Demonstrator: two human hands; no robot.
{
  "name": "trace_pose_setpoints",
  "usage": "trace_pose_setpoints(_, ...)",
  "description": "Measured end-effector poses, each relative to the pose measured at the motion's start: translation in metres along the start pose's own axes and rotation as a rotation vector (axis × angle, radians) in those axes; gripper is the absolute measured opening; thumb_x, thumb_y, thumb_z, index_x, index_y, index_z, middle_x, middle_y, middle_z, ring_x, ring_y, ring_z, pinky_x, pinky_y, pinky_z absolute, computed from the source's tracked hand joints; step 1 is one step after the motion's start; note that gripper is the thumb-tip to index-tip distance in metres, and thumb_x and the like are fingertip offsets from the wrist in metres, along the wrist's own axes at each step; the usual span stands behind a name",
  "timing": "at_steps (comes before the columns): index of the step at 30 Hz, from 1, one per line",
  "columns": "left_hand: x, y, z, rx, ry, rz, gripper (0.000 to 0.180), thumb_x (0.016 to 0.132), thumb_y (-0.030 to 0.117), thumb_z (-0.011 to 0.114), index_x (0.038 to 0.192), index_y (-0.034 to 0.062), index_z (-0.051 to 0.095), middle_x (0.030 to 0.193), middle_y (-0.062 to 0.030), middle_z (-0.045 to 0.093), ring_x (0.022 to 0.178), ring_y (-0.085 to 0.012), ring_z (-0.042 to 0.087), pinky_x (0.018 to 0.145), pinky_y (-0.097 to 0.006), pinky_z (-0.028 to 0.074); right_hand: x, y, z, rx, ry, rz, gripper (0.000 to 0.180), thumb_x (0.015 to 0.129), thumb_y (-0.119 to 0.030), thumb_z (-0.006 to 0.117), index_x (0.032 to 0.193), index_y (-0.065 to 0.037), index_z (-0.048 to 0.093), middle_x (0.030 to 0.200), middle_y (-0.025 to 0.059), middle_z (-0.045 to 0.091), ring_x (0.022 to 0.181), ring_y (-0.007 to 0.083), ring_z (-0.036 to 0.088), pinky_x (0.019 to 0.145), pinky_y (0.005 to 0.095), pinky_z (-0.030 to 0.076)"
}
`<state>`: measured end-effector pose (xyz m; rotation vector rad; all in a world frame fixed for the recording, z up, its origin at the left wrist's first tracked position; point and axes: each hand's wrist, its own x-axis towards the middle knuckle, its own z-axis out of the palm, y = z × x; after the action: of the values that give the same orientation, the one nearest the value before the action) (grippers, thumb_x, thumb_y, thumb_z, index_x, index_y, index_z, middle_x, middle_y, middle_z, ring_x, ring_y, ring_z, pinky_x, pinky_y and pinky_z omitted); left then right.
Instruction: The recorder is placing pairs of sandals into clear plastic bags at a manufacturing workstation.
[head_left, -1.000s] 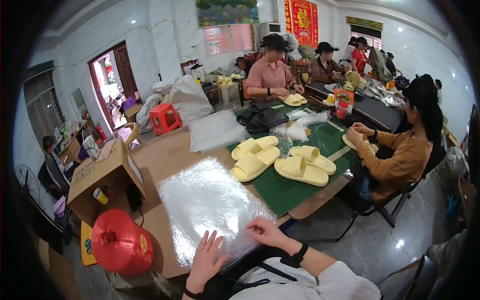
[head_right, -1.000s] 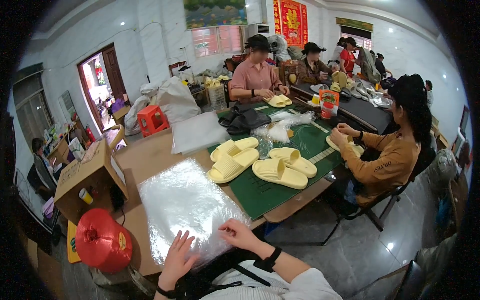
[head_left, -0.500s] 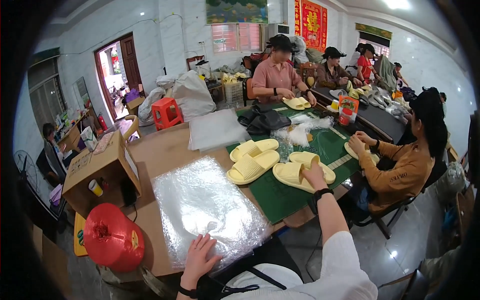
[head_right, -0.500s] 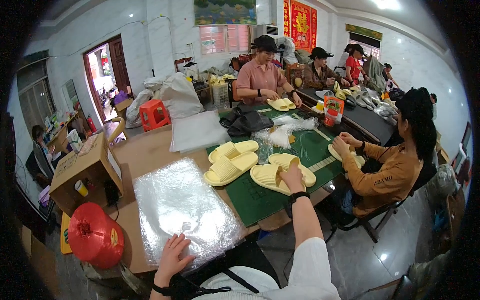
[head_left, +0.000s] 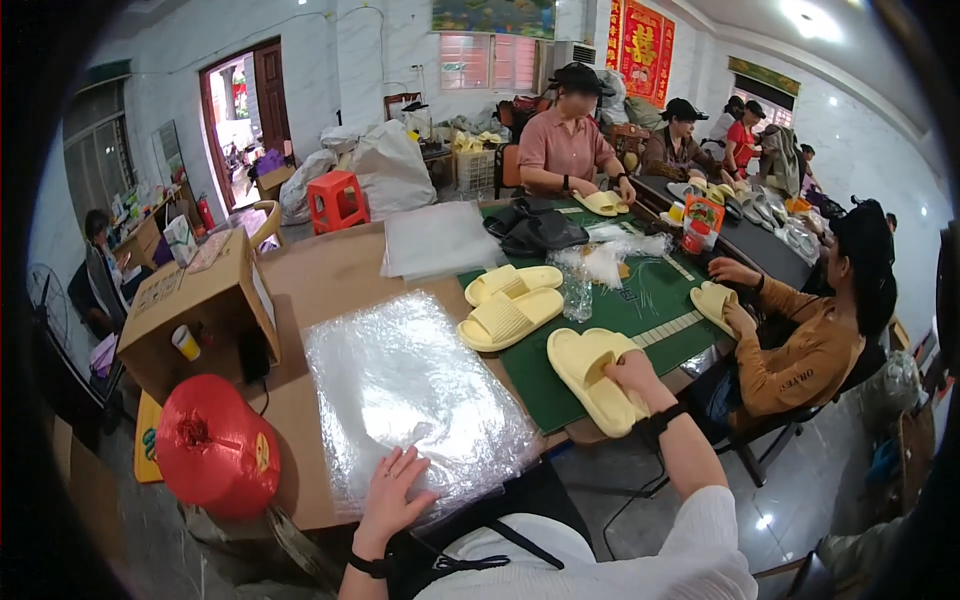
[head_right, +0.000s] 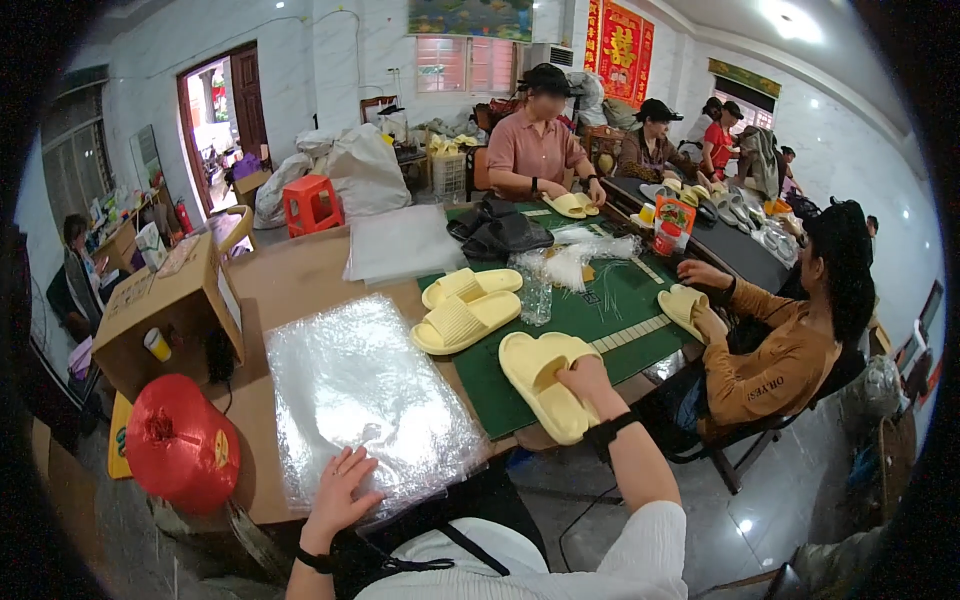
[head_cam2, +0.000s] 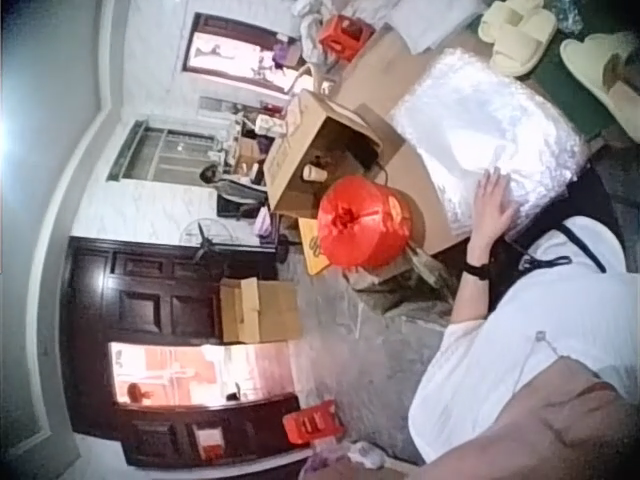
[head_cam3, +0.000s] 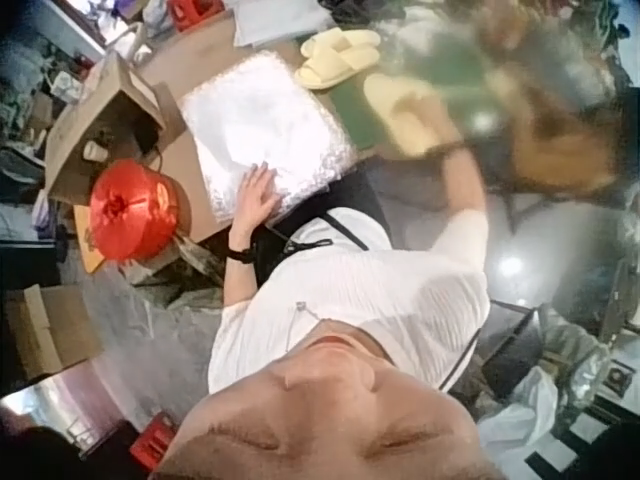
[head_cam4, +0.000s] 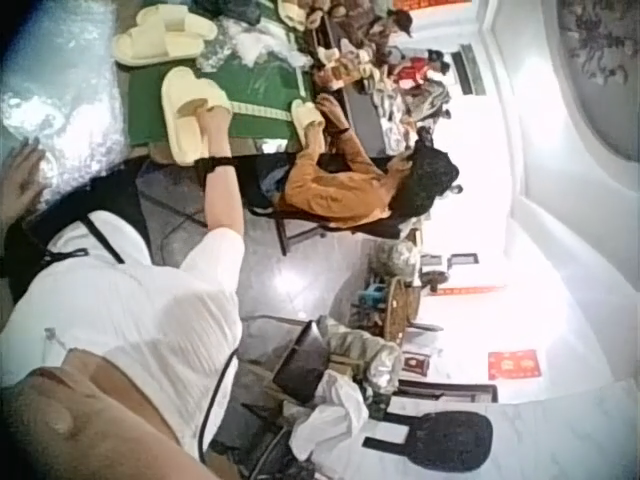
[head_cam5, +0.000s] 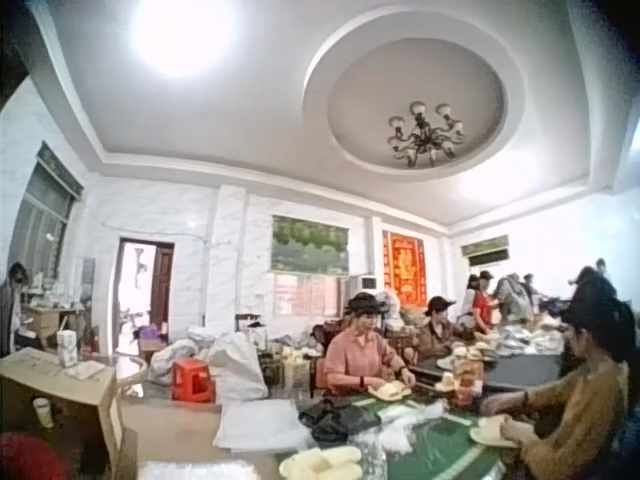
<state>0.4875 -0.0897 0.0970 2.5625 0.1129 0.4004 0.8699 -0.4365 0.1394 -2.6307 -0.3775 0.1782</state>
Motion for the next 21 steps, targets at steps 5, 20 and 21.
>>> trace_pose_setpoints(5, 0.001, 0.000, -0.001, 0.010, -0.005, -0.022, 0.060, 0.080, 0.043, 0.075, 0.129, 0.0108, 0.061, 0.145, -0.0165, 0.049, 0.138, -0.0393, 0.039, 0.115, -0.051, 0.027, -0.014, 0.021, 0.027, 0.083, 0.110, -0.097, 0.038, 0.082, -0.031, 0.072, 0.092, 0.005, 0.064, 0.086, 0.0190, 0.068, 0.077, 0.0288, 0.066, 0.068, 0.0394, 0.051)
trace_pose_setpoints(20, 0.004, 0.017, -0.031, 0.033, -0.026, 0.052, 0.080, 0.073, 0.045, 0.078, 0.137, 0.0044, 0.052, 0.146, -0.0191, 0.047, 0.140, -0.0399, 0.036, 0.115, -0.049, 0.031, -0.131, -0.016, 0.060, 0.784, 0.299, -0.269, 0.020, 0.095, -0.013, 0.063, 0.101, 0.006, 0.064, 0.087, 0.0079, 0.069, 0.079, 0.0110, 0.061, 0.067, 0.0287, 0.047)
trace_pose_setpoints(21, -0.001, 0.016, -0.041, 0.036, -0.027, 0.041, 0.080, 0.073, 0.045, 0.078, 0.137, 0.0044, 0.052, 0.146, -0.0191, 0.047, 0.140, -0.0399, 0.036, 0.115, -0.049, 0.031, -0.142, -0.024, 0.059, 0.919, 0.276, -0.275, 0.020, 0.096, -0.011, 0.062, 0.108, 0.005, 0.064, 0.095, 0.0072, 0.070, 0.085, 0.0119, 0.063, 0.073, 0.0276, 0.049)
